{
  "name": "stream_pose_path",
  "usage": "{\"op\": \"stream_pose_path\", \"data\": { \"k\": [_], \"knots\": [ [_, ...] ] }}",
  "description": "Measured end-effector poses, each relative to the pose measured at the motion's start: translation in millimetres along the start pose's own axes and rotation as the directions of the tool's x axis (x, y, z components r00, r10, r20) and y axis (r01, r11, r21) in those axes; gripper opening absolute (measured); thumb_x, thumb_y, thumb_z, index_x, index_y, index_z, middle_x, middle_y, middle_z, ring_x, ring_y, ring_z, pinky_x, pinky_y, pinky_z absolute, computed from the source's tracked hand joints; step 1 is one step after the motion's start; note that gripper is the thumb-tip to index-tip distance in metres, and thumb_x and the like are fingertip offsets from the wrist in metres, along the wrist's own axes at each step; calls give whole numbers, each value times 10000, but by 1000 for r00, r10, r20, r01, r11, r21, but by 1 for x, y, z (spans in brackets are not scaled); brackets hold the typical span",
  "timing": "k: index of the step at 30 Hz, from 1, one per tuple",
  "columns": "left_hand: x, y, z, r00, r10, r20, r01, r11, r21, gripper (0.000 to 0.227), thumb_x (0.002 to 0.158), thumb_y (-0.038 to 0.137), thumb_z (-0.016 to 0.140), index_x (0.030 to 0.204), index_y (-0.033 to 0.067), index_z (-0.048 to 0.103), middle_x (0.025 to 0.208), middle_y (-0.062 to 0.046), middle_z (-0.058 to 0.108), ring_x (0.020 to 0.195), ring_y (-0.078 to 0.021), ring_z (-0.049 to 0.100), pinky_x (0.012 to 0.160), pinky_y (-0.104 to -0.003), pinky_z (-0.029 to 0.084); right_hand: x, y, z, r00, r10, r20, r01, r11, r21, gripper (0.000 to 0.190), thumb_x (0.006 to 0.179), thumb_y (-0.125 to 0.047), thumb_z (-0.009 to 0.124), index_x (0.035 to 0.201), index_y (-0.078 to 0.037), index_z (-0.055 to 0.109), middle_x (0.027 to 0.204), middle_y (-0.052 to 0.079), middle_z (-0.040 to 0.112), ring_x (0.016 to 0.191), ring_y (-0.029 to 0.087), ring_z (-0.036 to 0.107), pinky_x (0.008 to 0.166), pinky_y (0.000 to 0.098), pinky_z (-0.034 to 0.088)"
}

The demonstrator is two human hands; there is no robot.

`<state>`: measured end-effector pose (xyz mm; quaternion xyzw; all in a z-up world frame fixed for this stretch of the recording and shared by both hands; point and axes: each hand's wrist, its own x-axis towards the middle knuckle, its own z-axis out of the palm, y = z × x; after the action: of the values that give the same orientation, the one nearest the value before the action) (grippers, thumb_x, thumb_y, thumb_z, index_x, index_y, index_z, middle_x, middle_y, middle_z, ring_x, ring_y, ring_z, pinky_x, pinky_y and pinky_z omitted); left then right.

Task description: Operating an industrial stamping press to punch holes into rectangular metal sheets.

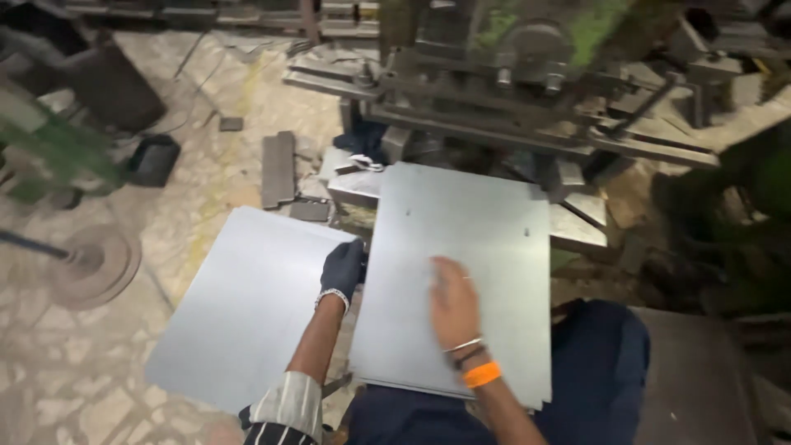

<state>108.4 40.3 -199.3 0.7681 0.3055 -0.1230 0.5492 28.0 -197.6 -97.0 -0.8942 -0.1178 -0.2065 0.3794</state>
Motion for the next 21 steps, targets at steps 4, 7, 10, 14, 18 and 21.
{"op": "stream_pose_path", "data": {
  "k": [4,7,10,14,18,21],
  "knots": [
    [2,-51,-32,992,4,-124,-1,1000,25,365,859,461,613,1115,232,736,980,-45,768,862,-282,741,747,-428,612,3,-69,67,922,-141,362,41,962,269,393,882,-53,591,1270,-84,645,1228,127,677,1213,352,616,1063,458,446],
    [-13,-62,-70,956,87,-281,4,952,305,365,928,453,519,1212,306,696,1169,-1,744,1127,-310,686,983,-487,532,6,-90,119,796,-57,603,-156,942,296,418,929,-77,584,1341,-144,588,1322,112,622,1251,334,600,1044,468,479],
    [-25,-60,-96,825,353,-441,-133,880,456,425,944,288,584,1358,208,637,1270,-93,709,1208,-335,642,1053,-495,493,-5,-62,201,613,213,761,-491,857,156,506,896,-156,629,1381,-257,523,1402,31,596,1271,229,595,1058,416,494],
    [-21,-51,-127,433,781,-449,-300,595,746,621,851,250,767,1411,55,583,1407,-186,600,1363,-354,513,1193,-482,365,-18,-12,287,368,541,756,-657,727,-200,633,829,-440,679,1427,-407,472,1502,-153,524,1389,94,482,1137,392,394],
    [-8,-55,-156,445,801,-400,-314,558,768,698,875,330,755,1476,51,533,1534,-192,505,1460,-356,405,1262,-507,212,4,-69,238,336,474,814,-554,798,-236,697,889,-305,621,1539,-198,394,1570,106,461,1445,296,432,1202,476,345],
    [16,-72,-187,722,543,-428,-26,640,768,852,950,583,573,1569,17,422,1589,-200,450,1521,-338,333,1302,-518,15,-6,-71,244,333,392,858,-478,854,-205,706,890,-274,567,1553,-110,386,1597,172,403,1466,336,394,1214,491,318]
  ]
}}
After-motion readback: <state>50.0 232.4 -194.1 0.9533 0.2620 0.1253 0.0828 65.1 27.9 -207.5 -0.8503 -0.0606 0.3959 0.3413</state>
